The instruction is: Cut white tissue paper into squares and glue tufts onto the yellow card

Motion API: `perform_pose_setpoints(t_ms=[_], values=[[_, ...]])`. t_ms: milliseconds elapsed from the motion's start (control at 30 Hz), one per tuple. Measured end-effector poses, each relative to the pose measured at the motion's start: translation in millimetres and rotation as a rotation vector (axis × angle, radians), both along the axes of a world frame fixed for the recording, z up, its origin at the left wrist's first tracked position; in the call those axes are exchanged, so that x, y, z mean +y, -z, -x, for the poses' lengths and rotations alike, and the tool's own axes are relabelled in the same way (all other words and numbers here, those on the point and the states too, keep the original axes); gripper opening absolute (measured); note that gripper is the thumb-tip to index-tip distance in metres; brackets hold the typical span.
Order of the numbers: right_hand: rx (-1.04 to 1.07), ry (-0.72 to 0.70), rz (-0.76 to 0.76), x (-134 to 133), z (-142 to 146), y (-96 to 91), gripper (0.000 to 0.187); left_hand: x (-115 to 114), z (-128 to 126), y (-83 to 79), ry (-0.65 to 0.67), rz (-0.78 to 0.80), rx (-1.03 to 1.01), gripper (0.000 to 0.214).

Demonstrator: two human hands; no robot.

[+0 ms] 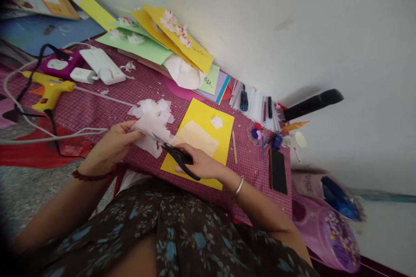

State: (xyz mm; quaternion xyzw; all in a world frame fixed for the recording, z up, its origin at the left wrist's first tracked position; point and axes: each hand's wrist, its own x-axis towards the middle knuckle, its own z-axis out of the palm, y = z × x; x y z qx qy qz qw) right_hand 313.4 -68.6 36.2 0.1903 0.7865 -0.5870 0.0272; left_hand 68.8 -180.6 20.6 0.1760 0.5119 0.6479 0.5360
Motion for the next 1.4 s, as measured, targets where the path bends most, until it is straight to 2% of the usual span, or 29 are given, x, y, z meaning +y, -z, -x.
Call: perform_pose_setpoints(t_ms=[133,300,533,667,867,1033,1233,1400], values=[[-0.047,0.053,-0.124,0.2,-0.1,-2.3,0.071,0.6,1.9,3.0,0.04,-0.003,-0.029,0.028],[-0.014,0.061,-0.113,1.1,-0.8,-3.2,0.069,0.2,2.9,4.9,0.136,-0.031,-0.054,0.024],[-0.011,0.054,-0.095,0.2,-2.7,-4.4,0.073,4.6,-3.5,9.2,0.017,-0.066,-0.092,0.026],[0.017,0.094,-0.073,-0.2,-3.7,0.3,0.068,5.6,-5.3,11.3,-0.001,-0.059,-0.113,0.027],[-0.016,0.133,0.055,0.9,-5.0,7.1,0.058,5.3,-4.7,13.4,0.011,-0.053,-0.12,0.027],[0.003,0.069,-0.005,4.8,-5.5,3.8,0.069,5.6,-5.5,12.9,0.025,-0.028,-0.068,0.026],[-0.011,0.056,-0.058,5.0,-0.2,3.0,0.069,5.1,-10.9,12.1,0.049,0.003,0.047,0.026],[0.004,0.074,0.007,4.9,5.6,5.9,0.066,3.8,-10.1,15.6,0.063,0.021,0.087,0.026]])
